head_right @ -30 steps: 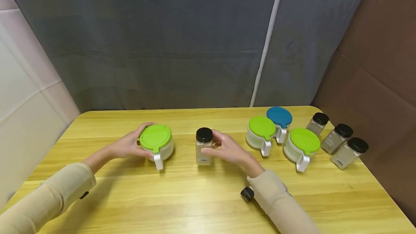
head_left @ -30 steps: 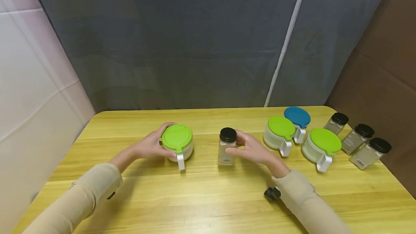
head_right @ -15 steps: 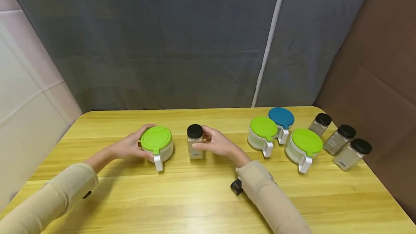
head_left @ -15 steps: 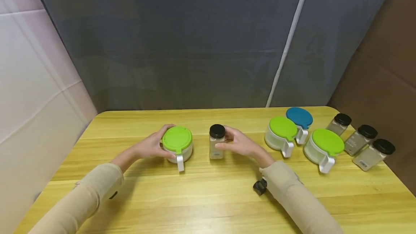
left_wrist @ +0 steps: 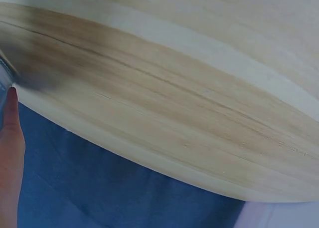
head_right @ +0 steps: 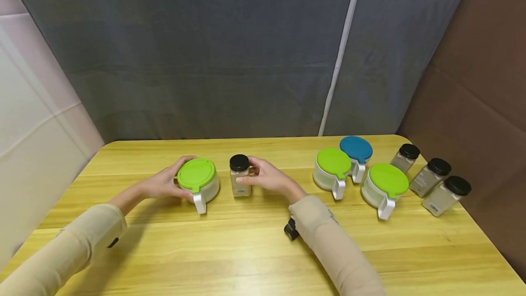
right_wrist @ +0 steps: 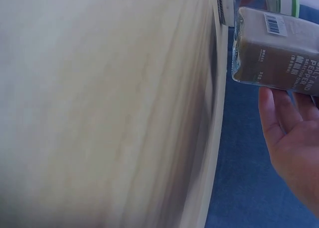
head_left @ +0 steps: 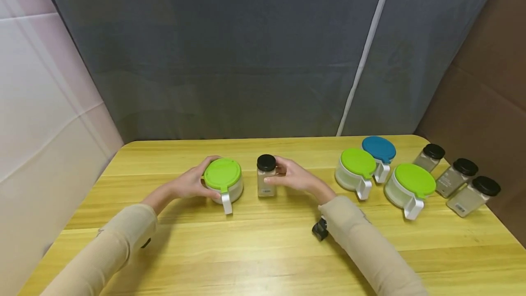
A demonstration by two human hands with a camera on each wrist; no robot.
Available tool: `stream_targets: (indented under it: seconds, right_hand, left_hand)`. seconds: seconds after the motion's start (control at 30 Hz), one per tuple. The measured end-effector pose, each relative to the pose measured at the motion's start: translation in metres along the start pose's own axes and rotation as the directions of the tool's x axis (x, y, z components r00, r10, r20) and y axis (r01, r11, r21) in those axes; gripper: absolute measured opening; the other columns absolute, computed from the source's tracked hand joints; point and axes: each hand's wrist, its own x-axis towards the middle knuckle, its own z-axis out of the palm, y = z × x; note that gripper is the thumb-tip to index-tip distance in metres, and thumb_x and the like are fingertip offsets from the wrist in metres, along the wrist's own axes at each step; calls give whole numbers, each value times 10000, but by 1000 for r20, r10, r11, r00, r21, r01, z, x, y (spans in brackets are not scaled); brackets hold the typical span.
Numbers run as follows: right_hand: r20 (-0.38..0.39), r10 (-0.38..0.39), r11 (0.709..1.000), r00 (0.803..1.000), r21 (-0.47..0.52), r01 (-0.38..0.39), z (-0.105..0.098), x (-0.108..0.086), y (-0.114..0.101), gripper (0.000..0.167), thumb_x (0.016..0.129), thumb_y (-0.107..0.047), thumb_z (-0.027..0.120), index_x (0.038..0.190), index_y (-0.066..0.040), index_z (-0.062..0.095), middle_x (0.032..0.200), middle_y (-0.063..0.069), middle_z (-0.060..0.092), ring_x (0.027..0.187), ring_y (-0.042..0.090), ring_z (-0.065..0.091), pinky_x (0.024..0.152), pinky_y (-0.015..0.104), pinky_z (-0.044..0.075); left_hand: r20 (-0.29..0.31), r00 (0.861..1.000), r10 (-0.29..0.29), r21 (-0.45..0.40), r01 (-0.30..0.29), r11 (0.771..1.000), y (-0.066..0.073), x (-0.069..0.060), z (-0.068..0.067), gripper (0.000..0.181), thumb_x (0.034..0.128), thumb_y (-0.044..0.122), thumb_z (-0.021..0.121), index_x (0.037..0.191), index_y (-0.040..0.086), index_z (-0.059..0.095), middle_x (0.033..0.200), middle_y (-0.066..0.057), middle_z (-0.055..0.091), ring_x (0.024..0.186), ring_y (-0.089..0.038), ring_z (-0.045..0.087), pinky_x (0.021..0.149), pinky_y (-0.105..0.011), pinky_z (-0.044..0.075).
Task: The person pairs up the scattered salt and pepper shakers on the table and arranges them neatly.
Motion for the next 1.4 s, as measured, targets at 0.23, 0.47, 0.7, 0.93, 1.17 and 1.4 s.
stream_targets:
  seconds: [0.23,0.47,0.7,0.93,1.17,1.4]
  right_hand:
    - [0,55,998,998,21,-55,3,10,1,498,823,-28,598,1272,33,391,1169,164,499,1001,237,525,840,309,416]
    - [-1,74,997,997,26,-74,8,17,5,498,826,-59,605,1275,9,401,1182,119,489,993,210,523,846,310,405]
    - [-15,84,996,996,4,-84,12,24,5,508,826,-70,608,1280,10,395,1203,131,473,1022,248,503,866,310,388]
    - [-24,83,997,996,4,-83,15,34,14,528,816,-108,630,1282,-10,400,1189,106,491,1022,228,506,874,310,386]
    - [-48,58,998,997,5,-57,22,50,38,527,800,-134,655,1269,-57,427,1168,56,502,996,178,516,851,286,405]
    - [-64,61,998,996,15,-61,29,57,34,546,801,-120,653,1284,-47,411,1186,70,494,1024,194,499,860,271,397]
  left_hand:
    - [41,999,-12,-46,14,999,-2,3,-5,882,683,203,766,1348,126,194,1259,-140,395,1153,-283,362,942,-485,254]
    - [56,998,-40,-80,44,996,-2,4,-8,897,700,181,754,1368,90,162,1309,-164,325,1188,-296,317,925,-485,298]
    - [29,997,-71,-69,73,995,-2,4,-10,905,697,198,756,1365,54,163,1313,-196,320,1183,-316,321,919,-477,317]
    - [-1,997,-76,-77,76,994,-6,5,-12,885,702,188,752,1357,41,175,1310,-205,321,1188,-319,317,931,-473,303]
    - [-33,995,-91,-95,88,992,-12,3,-14,859,706,168,748,1345,42,188,1318,-215,292,1203,-334,281,947,-506,254]
    - [-53,993,-106,-114,99,988,-14,1,-17,860,718,154,738,1355,44,171,1339,-224,252,1230,-344,230,964,-521,203]
